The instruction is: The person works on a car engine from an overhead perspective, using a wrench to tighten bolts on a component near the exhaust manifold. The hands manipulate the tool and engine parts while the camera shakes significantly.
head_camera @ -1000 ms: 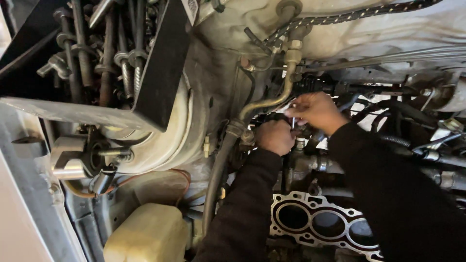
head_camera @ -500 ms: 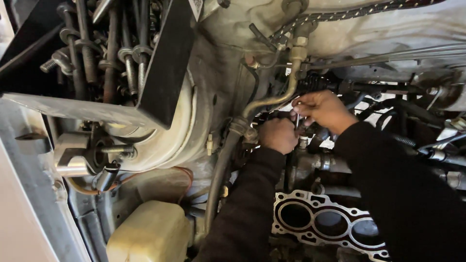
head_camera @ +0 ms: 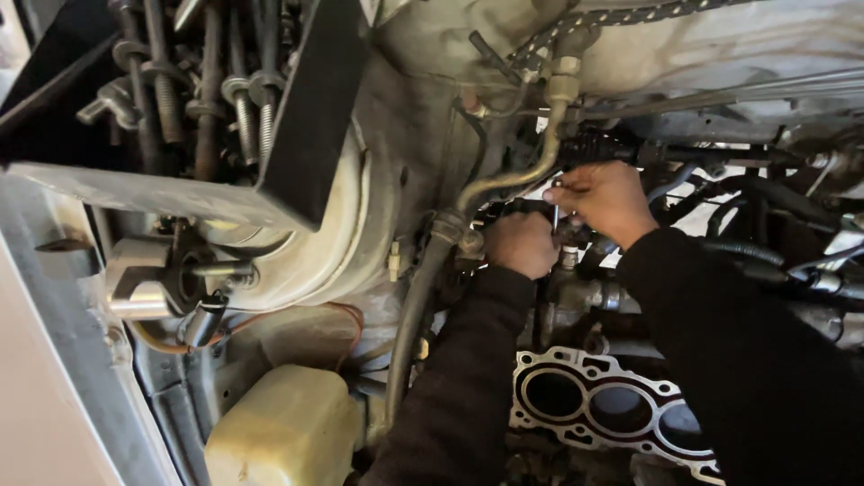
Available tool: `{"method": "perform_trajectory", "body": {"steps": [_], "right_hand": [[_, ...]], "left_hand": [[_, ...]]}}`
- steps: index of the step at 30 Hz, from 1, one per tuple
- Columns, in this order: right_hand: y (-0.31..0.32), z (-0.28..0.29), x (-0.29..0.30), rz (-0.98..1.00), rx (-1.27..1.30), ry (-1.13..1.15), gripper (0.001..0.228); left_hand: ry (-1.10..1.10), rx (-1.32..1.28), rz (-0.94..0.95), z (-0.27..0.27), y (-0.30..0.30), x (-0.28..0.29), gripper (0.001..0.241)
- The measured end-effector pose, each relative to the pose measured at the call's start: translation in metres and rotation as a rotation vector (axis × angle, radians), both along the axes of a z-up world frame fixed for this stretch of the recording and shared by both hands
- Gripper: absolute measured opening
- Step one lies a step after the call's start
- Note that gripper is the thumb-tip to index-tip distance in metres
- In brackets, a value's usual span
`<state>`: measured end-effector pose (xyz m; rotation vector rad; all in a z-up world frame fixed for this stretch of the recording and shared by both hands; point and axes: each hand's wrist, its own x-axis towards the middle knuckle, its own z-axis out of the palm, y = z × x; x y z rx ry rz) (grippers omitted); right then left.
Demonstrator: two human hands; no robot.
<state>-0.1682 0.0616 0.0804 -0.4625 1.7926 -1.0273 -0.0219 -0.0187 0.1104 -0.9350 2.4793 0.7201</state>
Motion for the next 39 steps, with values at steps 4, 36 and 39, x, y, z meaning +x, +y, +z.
{"method": "perform_trajectory", "body": {"steps": [4, 36, 39], "right_hand": [[0.004, -0.023, -0.014, 0.007, -0.147, -0.258, 0.035], [0.031, -0.028, -0.025, -0.015, -0.226, -0.151, 0.033], [0.031, -0.018, -0.025, -0.009, -0.203, -0.188, 0.035]], "left_hand": [[0.01, -0.027, -0.037, -0.003, 0.001, -0.003, 0.032], [0.564, 0.21, 0.032, 0.053, -0.003, -0.037, 0.038], [0.493, 0.019, 0.043, 0.044, -0.005, -0.051, 0.029]]}}
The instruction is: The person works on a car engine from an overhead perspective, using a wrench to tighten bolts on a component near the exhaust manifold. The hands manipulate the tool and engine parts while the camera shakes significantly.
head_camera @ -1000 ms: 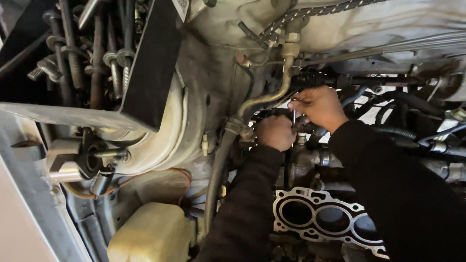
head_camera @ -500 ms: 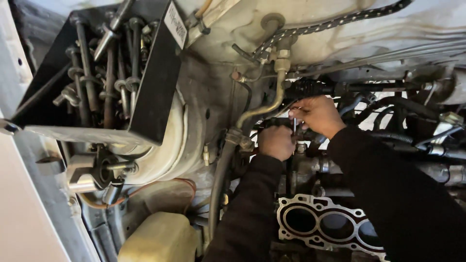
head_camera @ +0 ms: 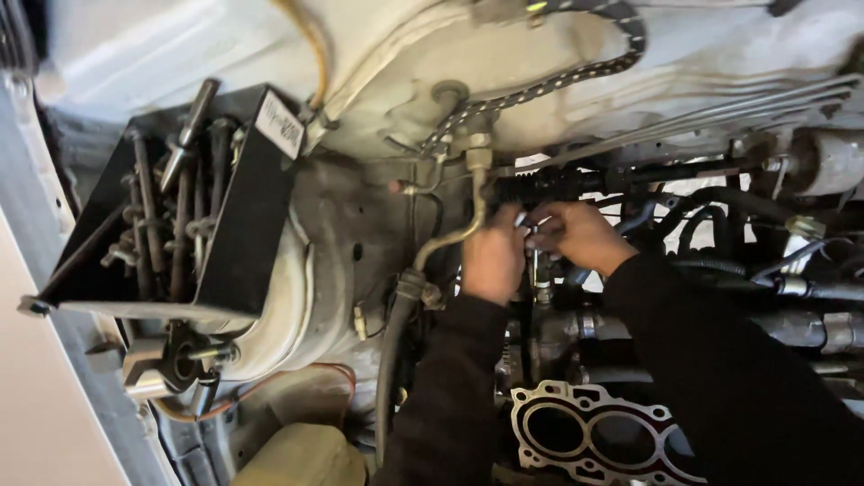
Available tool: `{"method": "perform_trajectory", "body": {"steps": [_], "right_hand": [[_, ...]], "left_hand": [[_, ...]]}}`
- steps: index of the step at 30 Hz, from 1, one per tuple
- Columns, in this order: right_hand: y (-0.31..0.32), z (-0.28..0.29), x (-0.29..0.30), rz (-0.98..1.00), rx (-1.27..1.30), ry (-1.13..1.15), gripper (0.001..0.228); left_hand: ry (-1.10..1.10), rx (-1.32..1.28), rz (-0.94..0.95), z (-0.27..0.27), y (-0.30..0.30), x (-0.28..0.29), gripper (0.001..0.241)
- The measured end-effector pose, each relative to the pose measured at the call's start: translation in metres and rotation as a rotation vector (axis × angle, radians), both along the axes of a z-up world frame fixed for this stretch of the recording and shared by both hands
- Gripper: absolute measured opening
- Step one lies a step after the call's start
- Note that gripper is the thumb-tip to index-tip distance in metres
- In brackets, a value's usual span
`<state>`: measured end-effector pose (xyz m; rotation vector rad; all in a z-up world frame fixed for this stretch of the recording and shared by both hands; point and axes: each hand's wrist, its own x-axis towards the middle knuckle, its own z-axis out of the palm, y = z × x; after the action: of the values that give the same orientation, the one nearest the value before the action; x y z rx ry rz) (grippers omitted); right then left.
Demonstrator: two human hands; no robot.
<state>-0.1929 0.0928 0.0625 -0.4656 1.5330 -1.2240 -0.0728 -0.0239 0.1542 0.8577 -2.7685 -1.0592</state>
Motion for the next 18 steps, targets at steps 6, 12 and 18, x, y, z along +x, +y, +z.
{"method": "perform_trajectory", "body": {"steps": [6, 12, 18], "right_hand": [[0.003, -0.01, -0.001, -0.022, -0.031, 0.037, 0.038], [0.01, 0.011, -0.006, -0.031, -0.048, 0.034, 0.045], [0.01, -0.031, 0.002, -0.049, -0.198, 0.347, 0.048]], "left_hand": [[-0.1, -0.248, -0.135, -0.021, -0.004, -0.016, 0.014], [-0.021, -0.309, -0.301, 0.0, 0.003, -0.025, 0.038], [-0.385, -0.465, -0.394, -0.014, 0.033, -0.043, 0.029]]}}
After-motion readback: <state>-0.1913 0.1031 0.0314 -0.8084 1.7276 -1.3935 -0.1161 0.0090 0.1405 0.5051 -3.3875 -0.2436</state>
